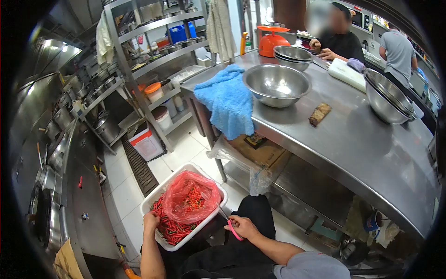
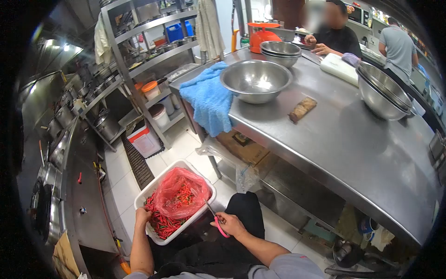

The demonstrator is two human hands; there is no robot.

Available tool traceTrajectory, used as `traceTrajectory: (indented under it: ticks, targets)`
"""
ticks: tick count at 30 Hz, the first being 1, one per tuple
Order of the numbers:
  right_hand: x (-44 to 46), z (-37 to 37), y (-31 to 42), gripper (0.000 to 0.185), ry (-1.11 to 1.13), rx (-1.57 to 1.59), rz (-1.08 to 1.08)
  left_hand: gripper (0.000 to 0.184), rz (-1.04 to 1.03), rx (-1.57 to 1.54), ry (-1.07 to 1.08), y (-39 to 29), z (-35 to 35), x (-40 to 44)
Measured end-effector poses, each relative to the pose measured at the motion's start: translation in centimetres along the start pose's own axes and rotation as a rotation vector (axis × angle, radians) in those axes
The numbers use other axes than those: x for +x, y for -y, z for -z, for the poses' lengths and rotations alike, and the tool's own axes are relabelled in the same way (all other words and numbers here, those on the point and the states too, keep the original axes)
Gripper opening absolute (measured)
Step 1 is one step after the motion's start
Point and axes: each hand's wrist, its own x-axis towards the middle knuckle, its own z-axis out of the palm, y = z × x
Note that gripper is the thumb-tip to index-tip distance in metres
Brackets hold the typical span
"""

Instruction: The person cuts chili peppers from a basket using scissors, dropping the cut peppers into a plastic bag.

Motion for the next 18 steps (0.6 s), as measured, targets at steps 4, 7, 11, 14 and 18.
traceTrajectory:
  ticks: [4,7,11,14,18]
  targets:
    - [0.1,-0.1,0.0,0.052,0.019,-0.035,-0.003,0.019,-0.049,-0.010,-0.164,-1.4,1.7,-1.7]
    - [-0.1,-0.2,0.2,0.051,0.001,0.000,-0.001,0.021,-0.129,-0.195,-0.338,-0.4,1.9,-1.3]
    - [-0.2,-0.1,0.1,0.051,0.005,0.009,-0.003,0.018,0.023,-1.096,-0.106,-4.8,5.9,-4.8]
    - [-0.1,0.0,0.2,0.051,0.025,-0.017,-0.011,0.020,-0.063,-1.259,-0.030,-8.3,6.7,-6.5]
    - [-0.2,0.0,-0.1,0.052,0.006,0.012,0.000,0.017,-0.116,-1.071,-0.032,-8.4,5.4,-5.8]
